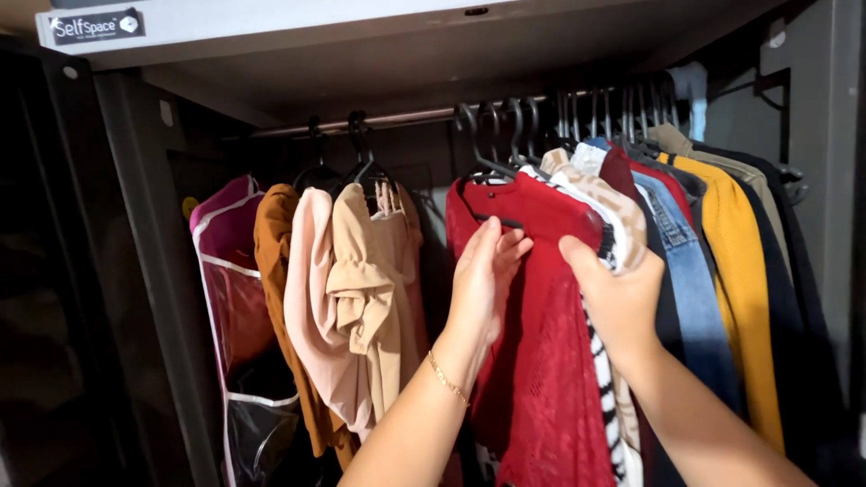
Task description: The recorder picks out several items of clothing from a closet and places them on a bed.
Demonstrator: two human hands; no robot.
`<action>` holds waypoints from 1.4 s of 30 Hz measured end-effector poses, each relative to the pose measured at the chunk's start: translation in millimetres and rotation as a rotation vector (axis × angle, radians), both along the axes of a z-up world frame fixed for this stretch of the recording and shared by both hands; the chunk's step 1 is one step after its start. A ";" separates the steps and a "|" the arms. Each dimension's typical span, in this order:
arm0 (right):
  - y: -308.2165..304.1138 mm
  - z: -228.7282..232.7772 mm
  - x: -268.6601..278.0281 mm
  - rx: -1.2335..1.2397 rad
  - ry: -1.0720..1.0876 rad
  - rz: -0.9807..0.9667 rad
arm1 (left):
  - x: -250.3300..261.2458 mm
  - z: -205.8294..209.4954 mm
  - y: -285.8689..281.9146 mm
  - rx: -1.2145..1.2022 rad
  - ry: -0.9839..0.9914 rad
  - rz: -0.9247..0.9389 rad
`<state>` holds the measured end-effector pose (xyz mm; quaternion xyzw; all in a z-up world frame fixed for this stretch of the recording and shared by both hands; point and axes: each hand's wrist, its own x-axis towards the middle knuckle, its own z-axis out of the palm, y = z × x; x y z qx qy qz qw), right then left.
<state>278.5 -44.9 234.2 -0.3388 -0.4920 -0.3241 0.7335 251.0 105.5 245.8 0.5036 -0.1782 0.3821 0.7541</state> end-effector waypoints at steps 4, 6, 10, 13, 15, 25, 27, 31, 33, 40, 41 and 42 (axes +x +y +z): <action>-21.2 -17.9 -16.0 0.017 -0.096 -0.044 | -8.8 -20.1 -8.7 0.002 -0.004 -0.055; -33.0 -31.0 -29.1 0.011 -0.063 -0.069 | -12.3 -33.0 -12.7 0.005 -0.010 -0.082; -55.1 -56.5 -56.4 -0.028 -0.040 -0.260 | -36.1 -54.1 -31.8 0.052 -0.013 -0.108; -64.1 -80.2 -60.4 0.000 -0.091 -0.280 | -54.7 -65.5 -44.1 0.068 0.066 -0.038; -67.0 -96.6 -64.2 -0.030 0.043 -0.264 | -71.4 -71.7 -51.7 0.069 0.093 -0.034; -115.9 -147.1 -103.6 -0.057 -0.084 -0.406 | -119.0 -116.0 -92.4 0.174 0.143 0.028; -129.6 -152.0 -113.0 -0.047 -0.025 -0.411 | -119.8 -124.0 -101.0 0.198 0.093 0.013; -162.4 -146.3 -137.1 -0.008 0.096 -0.353 | -125.1 -134.9 -123.8 0.285 0.031 0.033; -181.1 -154.8 -132.6 -0.045 0.160 -0.322 | -127.8 -137.2 -137.6 0.293 0.039 0.035; -242.0 -187.4 -114.8 -0.042 0.185 -0.295 | -146.5 -142.9 -206.6 0.413 0.053 0.120; -250.7 -200.9 -105.0 -0.049 0.189 -0.291 | -150.0 -145.9 -217.0 0.408 0.059 0.123; -258.7 -214.8 -95.6 -0.007 0.282 -0.153 | -154.2 -149.2 -226.9 0.395 0.028 0.098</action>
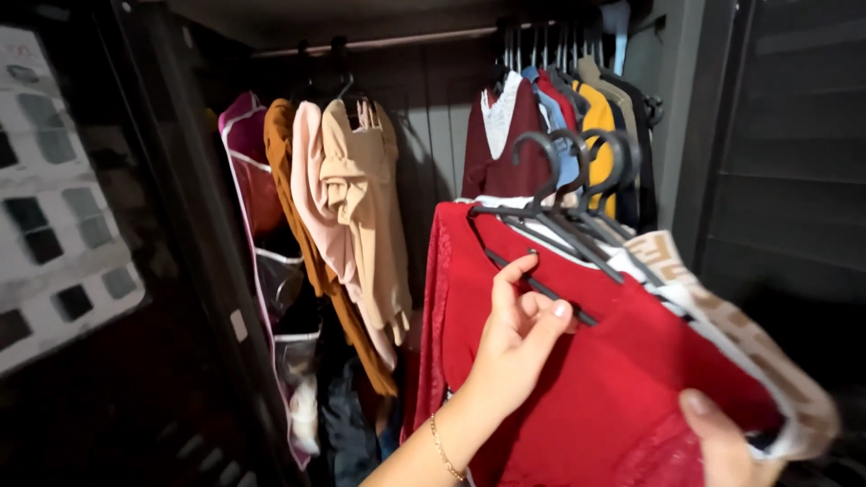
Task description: The recorder picks out several items of clothing from a closet and places them on a bed.
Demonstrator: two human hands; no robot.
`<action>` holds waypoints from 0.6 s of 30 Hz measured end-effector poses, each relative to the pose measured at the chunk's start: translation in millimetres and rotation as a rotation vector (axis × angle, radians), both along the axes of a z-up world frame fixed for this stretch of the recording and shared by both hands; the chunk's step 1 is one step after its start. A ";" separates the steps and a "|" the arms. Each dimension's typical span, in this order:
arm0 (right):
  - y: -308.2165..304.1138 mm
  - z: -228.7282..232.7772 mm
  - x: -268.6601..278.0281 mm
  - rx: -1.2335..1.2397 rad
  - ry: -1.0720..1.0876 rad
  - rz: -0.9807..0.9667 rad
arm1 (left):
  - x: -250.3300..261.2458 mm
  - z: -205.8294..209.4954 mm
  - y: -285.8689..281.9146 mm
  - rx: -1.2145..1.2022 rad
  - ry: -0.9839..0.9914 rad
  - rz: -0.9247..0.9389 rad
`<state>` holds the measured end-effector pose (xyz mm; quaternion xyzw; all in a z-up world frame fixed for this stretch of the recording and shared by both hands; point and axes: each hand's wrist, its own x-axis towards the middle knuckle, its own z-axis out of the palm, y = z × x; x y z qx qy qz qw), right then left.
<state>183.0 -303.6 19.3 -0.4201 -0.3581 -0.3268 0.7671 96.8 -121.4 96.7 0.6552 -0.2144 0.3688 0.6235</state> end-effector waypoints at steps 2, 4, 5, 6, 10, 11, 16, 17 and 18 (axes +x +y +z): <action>-21.7 -41.3 40.4 0.064 0.094 0.135 | -12.5 -4.9 -19.7 -0.015 -0.021 -0.023; -47.9 -95.0 102.8 -0.047 0.494 0.367 | -28.9 -6.7 -39.2 0.002 -0.013 -0.014; -59.3 -94.0 97.6 -0.053 0.498 0.374 | -36.0 -9.7 -45.4 -0.002 -0.010 -0.006; -70.2 -93.8 92.6 -0.115 0.575 0.407 | -43.3 -13.5 -51.4 0.047 -0.033 0.031; -90.9 -111.9 87.2 -0.151 0.587 0.502 | -66.0 -29.9 -65.8 0.064 -0.013 0.097; -89.2 -122.7 96.9 -0.158 0.594 0.509 | -70.0 -34.8 -66.2 0.059 -0.006 0.105; -94.0 -157.7 74.9 -0.169 0.454 0.624 | -86.8 -66.9 -61.4 -0.145 0.096 0.177; -79.5 -148.0 39.4 -0.171 0.425 0.651 | -89.4 -77.4 -58.0 -0.154 0.099 0.190; -67.7 -129.1 5.8 -0.171 0.392 0.680 | -92.8 -87.2 -52.8 -0.169 0.112 0.223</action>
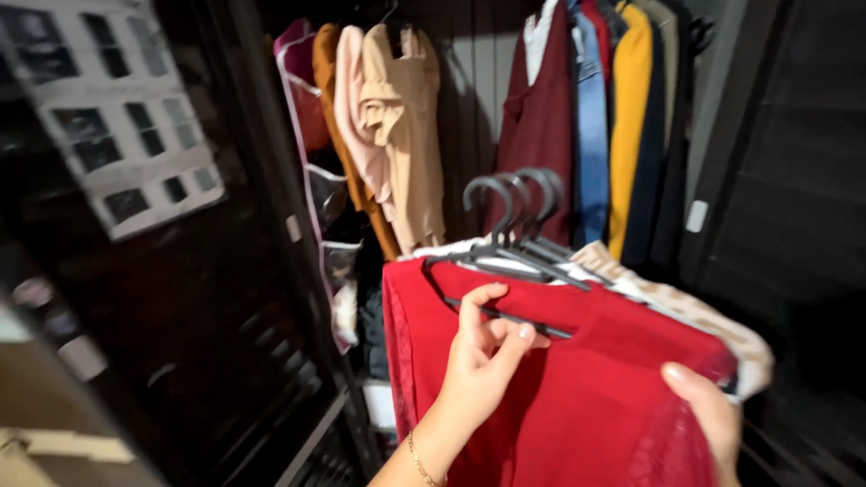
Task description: The recorder picks out several items of clothing from a closet and places them on a bed.
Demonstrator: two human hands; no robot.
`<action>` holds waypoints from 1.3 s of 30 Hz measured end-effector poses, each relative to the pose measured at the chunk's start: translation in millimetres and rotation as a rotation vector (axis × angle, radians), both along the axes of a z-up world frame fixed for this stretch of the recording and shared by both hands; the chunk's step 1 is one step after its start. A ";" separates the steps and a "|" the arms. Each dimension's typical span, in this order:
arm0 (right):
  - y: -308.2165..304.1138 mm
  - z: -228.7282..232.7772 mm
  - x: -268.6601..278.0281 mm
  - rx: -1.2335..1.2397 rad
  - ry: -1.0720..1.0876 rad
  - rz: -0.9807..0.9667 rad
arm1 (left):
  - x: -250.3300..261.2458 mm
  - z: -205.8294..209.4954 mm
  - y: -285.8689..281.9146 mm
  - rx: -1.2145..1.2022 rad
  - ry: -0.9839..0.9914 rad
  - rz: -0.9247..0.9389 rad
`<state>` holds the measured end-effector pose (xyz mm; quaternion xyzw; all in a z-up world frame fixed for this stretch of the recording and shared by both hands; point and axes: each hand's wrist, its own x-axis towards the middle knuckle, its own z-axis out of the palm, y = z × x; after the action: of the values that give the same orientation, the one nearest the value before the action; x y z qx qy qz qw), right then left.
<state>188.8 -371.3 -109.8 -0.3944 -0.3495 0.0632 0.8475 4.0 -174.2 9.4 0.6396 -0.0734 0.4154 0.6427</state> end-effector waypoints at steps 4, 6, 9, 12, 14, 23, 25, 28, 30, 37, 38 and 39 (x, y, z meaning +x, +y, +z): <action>39.7 84.0 -62.5 0.063 -0.101 0.134 | -15.4 -47.4 22.0 -0.074 0.066 0.099; 49.1 68.5 -70.2 0.033 -0.176 0.102 | -26.9 -73.3 31.6 -0.101 0.084 0.152; 66.4 39.1 -75.0 -0.013 -0.228 0.113 | -49.2 -109.9 38.0 -0.142 0.089 0.215; 82.6 13.8 -82.9 -0.075 -0.181 0.180 | -75.6 -134.2 38.0 -0.180 0.088 0.277; 91.8 -0.2 -90.7 -0.119 -0.162 0.210 | -96.5 -142.7 34.5 -0.207 0.098 0.331; 140.8 -57.6 -143.2 -0.175 -0.149 0.541 | -207.9 -124.0 -11.0 -0.204 0.418 0.716; 147.5 -65.9 -166.0 -0.234 -0.041 0.570 | -232.9 -136.2 -11.4 -0.218 0.469 1.081; 171.5 -86.5 -196.2 -0.180 -0.261 0.659 | -288.9 -126.0 -20.2 0.167 0.342 1.732; 177.0 -90.9 -230.8 -0.195 -0.202 0.812 | -327.6 -121.7 -27.0 0.187 0.395 1.834; 185.8 -138.3 -336.4 -0.572 0.329 1.254 | -439.8 -100.5 -84.7 0.238 0.527 1.742; 185.6 -138.8 -350.2 -0.585 0.323 1.276 | -453.0 -92.9 -94.3 0.224 0.535 1.764; 185.1 -139.4 -363.9 -0.541 0.230 1.331 | -465.8 -85.5 -104.2 -0.054 0.638 1.711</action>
<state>-175.2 -186.2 -249.3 -0.2847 -0.3964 0.6906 0.5338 -461.9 -278.4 -76.1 0.5450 0.6167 0.5552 0.1201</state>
